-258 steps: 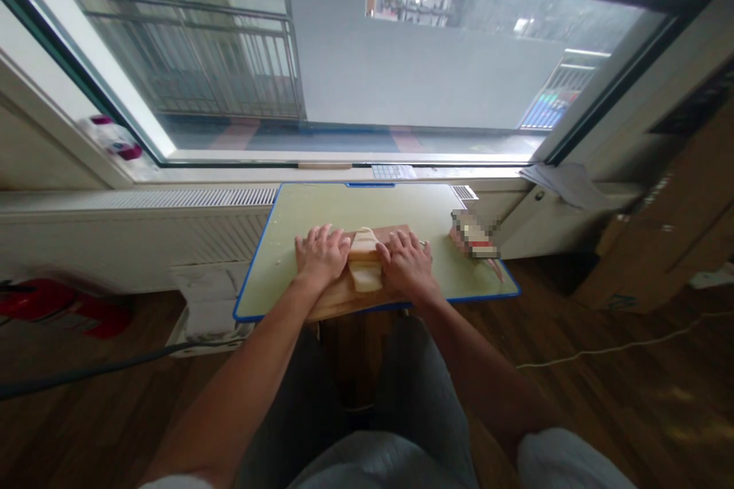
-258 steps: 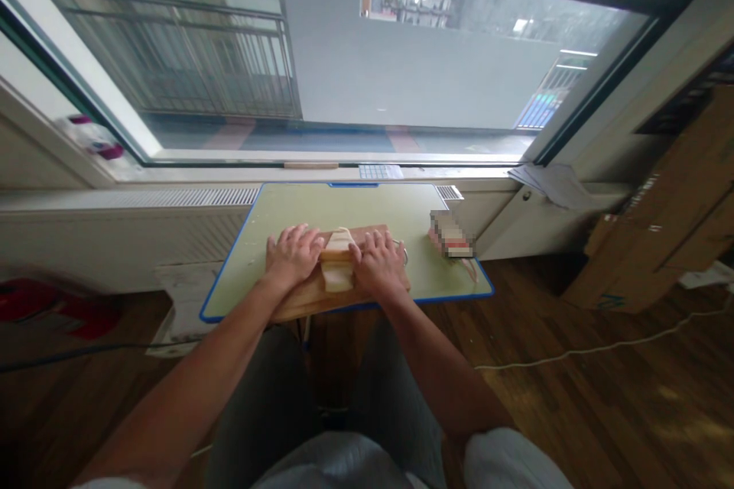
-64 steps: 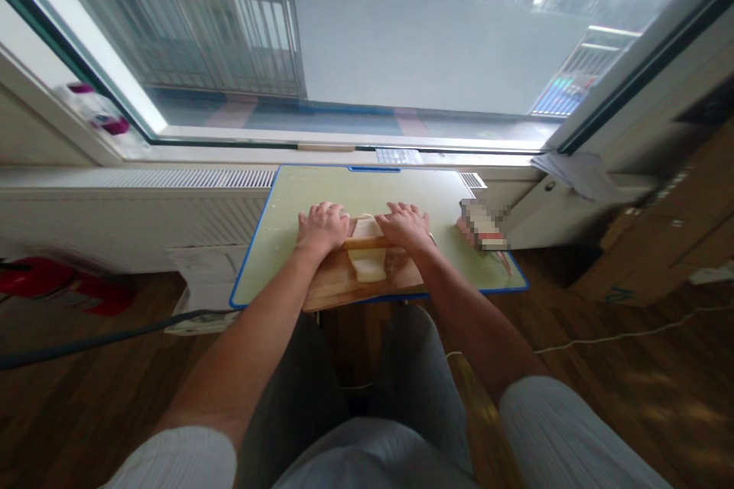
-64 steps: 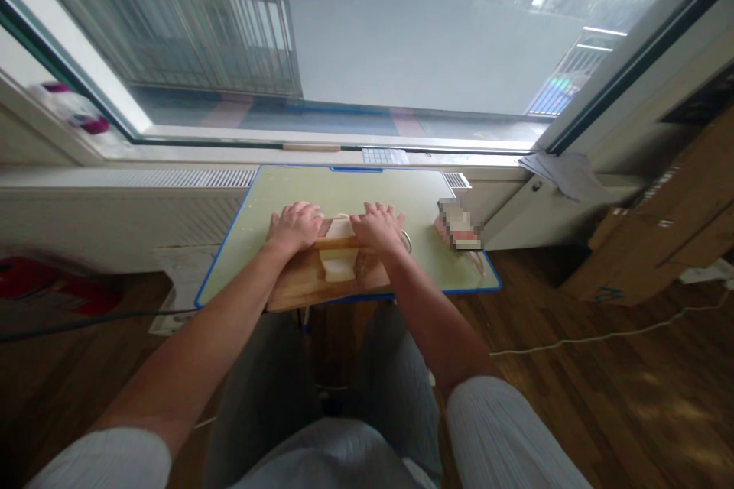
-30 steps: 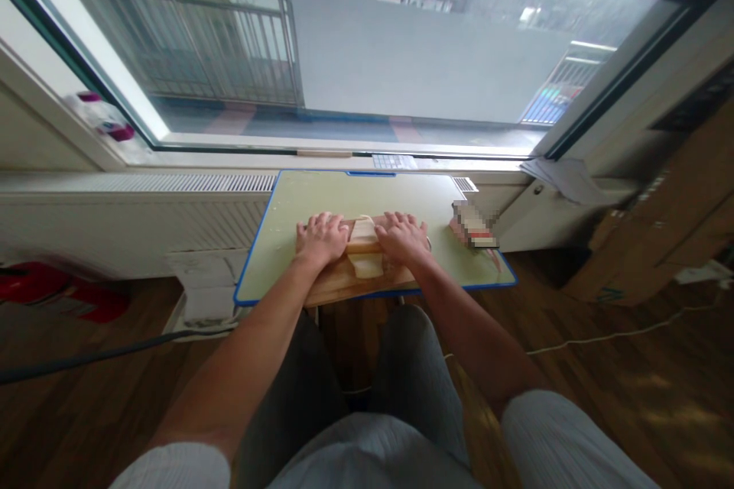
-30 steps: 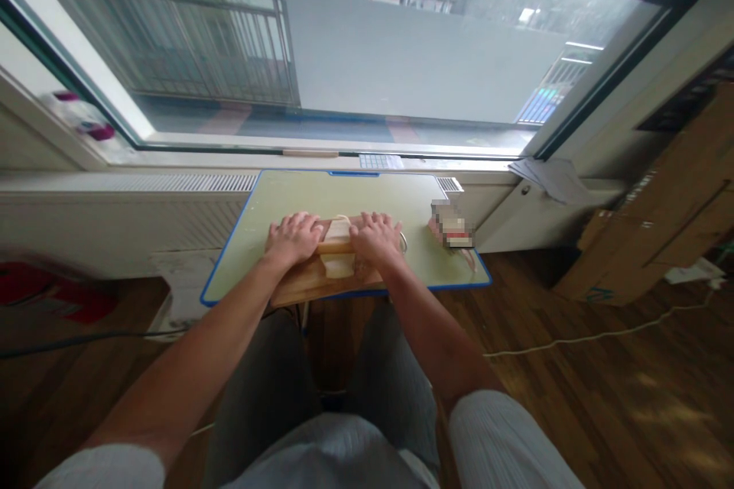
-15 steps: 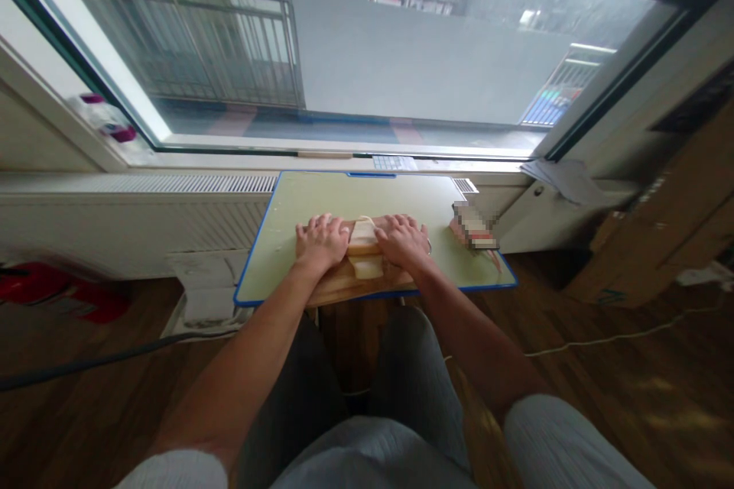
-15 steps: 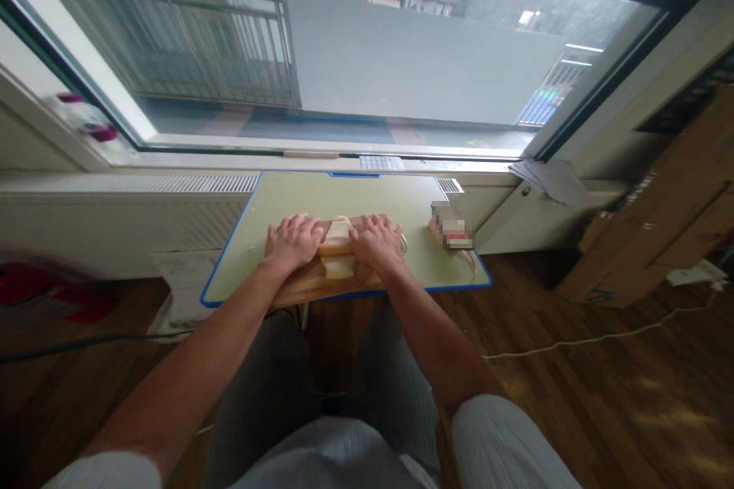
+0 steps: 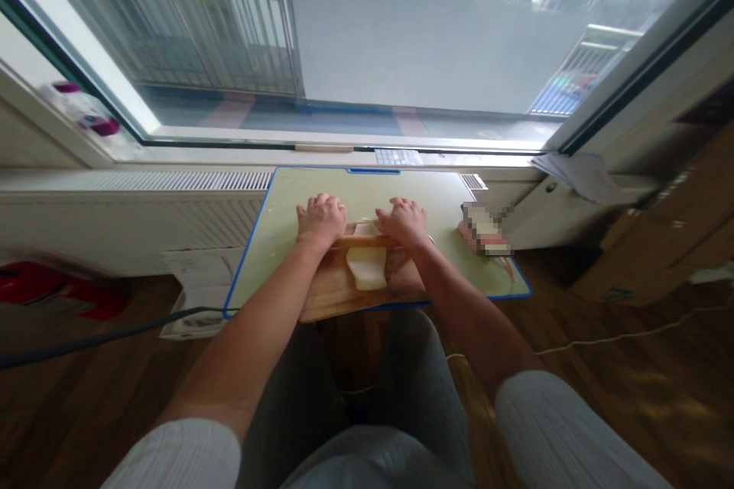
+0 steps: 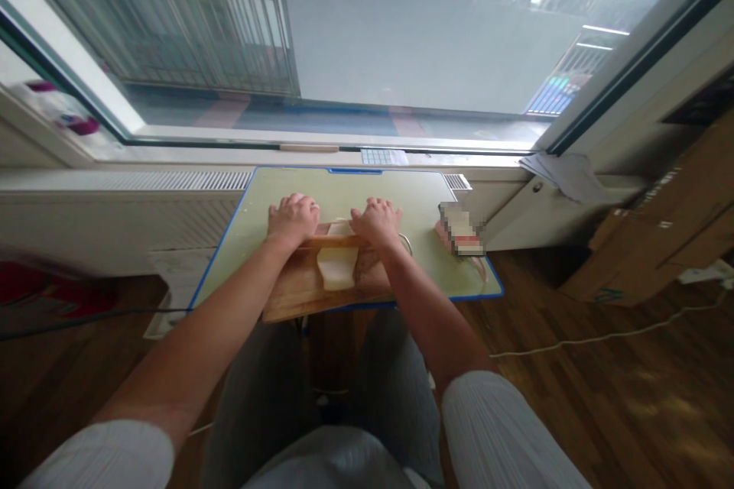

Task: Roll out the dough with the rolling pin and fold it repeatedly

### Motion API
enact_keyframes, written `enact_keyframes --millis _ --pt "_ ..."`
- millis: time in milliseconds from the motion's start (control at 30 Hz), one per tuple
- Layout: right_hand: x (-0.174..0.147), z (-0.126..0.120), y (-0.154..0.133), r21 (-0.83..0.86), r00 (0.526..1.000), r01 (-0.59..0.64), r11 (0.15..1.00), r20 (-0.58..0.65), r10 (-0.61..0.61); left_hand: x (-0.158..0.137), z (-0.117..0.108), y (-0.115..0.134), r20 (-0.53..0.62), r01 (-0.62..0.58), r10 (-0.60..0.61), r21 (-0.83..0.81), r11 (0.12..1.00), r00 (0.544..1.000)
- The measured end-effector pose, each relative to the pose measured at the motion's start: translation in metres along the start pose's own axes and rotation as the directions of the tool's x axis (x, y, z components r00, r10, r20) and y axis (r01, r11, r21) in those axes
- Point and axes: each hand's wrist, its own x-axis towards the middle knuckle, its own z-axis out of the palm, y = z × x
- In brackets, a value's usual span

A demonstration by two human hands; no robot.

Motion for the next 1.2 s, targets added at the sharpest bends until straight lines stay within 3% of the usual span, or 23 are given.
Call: enact_keyframes --millis 267,600,1000,1200 --pt "0.013 0.001 -0.002 -0.026 0.999 0.024 0.999 -0.041 -0.025 0.012 0.002 0.000 0.026 0.023 -0.024 0.010 1.000 0.999" --pt "-0.006 0.001 0.004 -0.015 0.996 -0.001 1.000 0.091 0.002 -0.009 0.001 -0.001 0.111 -0.018 0.018 -0.005 1.000 0.994" --pt "-0.057 -0.013 0.004 -0.080 0.993 0.082 0.993 0.090 -0.075 -0.045 -0.006 0.000 0.178 -0.033 0.034 -0.012 0.999 0.984" --pt "-0.078 -0.003 0.011 -0.109 0.996 0.092 0.990 0.018 -0.091 -0.071 -0.005 0.000 0.080 -0.068 0.065 0.028 0.997 0.995"
